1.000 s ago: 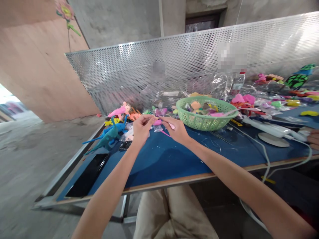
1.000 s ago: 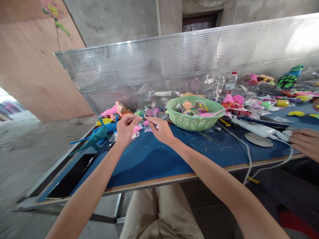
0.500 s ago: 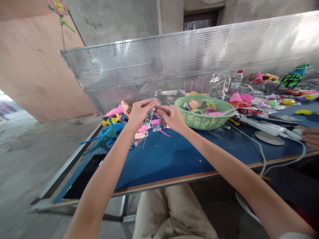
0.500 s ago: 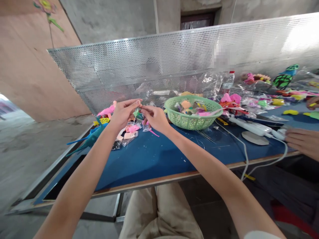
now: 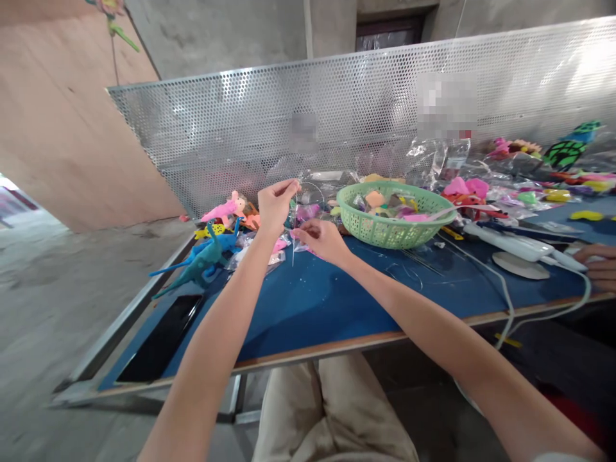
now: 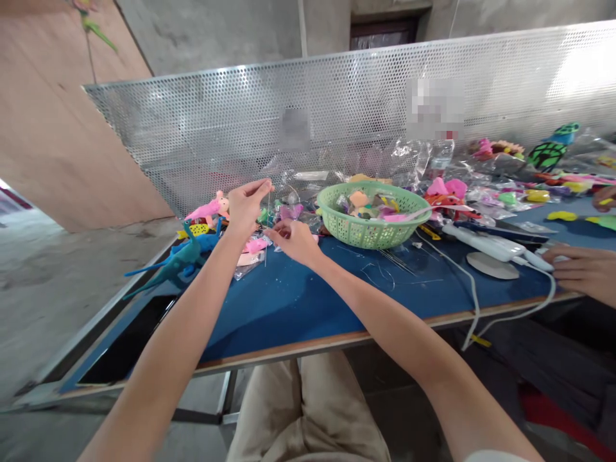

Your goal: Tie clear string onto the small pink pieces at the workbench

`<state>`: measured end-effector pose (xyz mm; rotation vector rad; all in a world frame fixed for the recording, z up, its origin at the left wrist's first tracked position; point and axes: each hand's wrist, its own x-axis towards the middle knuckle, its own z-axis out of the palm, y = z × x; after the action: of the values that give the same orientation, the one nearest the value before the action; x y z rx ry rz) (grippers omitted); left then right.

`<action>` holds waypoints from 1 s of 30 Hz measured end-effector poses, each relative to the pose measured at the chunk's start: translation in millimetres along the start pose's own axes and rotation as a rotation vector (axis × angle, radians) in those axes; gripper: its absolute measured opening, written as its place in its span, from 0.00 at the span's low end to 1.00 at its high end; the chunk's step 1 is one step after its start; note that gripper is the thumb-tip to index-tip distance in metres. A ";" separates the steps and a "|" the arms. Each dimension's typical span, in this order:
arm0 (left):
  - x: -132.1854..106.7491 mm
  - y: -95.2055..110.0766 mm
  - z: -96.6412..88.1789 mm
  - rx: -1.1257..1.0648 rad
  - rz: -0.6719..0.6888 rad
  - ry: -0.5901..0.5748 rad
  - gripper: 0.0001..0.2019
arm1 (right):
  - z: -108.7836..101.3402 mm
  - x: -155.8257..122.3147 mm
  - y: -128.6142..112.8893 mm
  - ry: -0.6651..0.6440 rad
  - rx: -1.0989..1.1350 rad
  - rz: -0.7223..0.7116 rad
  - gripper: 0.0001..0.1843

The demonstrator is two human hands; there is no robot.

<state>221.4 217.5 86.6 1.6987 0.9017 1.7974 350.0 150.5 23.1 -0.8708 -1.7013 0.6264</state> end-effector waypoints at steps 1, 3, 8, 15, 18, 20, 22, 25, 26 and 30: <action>1.7 -1.5 -0.2 0.004 0.004 0.003 0.06 | -0.1 0.6 2.9 -0.067 -0.016 0.011 0.21; 4.4 -4.6 -0.4 0.021 0.014 0.011 0.06 | 0.5 1.6 8.5 -0.131 -0.023 0.015 0.23; 4.0 -7.8 -0.1 0.024 0.002 0.018 0.05 | 4.4 1.4 15.1 -0.152 0.017 0.028 0.23; 5.9 5.3 -8.2 0.112 -0.167 -0.136 0.07 | 5.2 1.2 16.5 -0.217 0.050 0.022 0.18; 8.3 2.0 -6.3 0.082 -0.130 -0.108 0.07 | 6.8 2.0 17.0 -0.207 0.091 0.050 0.21; 8.3 -3.6 -1.4 0.041 -0.105 -0.073 0.06 | 9.0 1.8 17.0 -0.207 0.093 0.040 0.24; 7.4 -9.0 4.5 0.016 -0.095 -0.048 0.06 | 11.2 1.3 17.7 -0.217 0.086 0.011 0.24; 5.9 -12.2 9.8 0.008 -0.082 -0.046 0.07 | 12.3 0.7 20.3 -0.221 0.066 -0.022 0.22; 5.8 -11.8 10.0 0.009 -0.076 -0.047 0.07 | 11.9 0.6 21.1 -0.216 0.055 -0.026 0.21; 7.7 -6.4 3.7 0.035 -0.057 -0.085 0.08 | 8.1 0.0 21.5 -0.218 -0.006 -0.038 0.19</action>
<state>223.9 227.9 86.8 1.7394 0.9402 1.6683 347.4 163.4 4.2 -0.7957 -1.9109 0.7113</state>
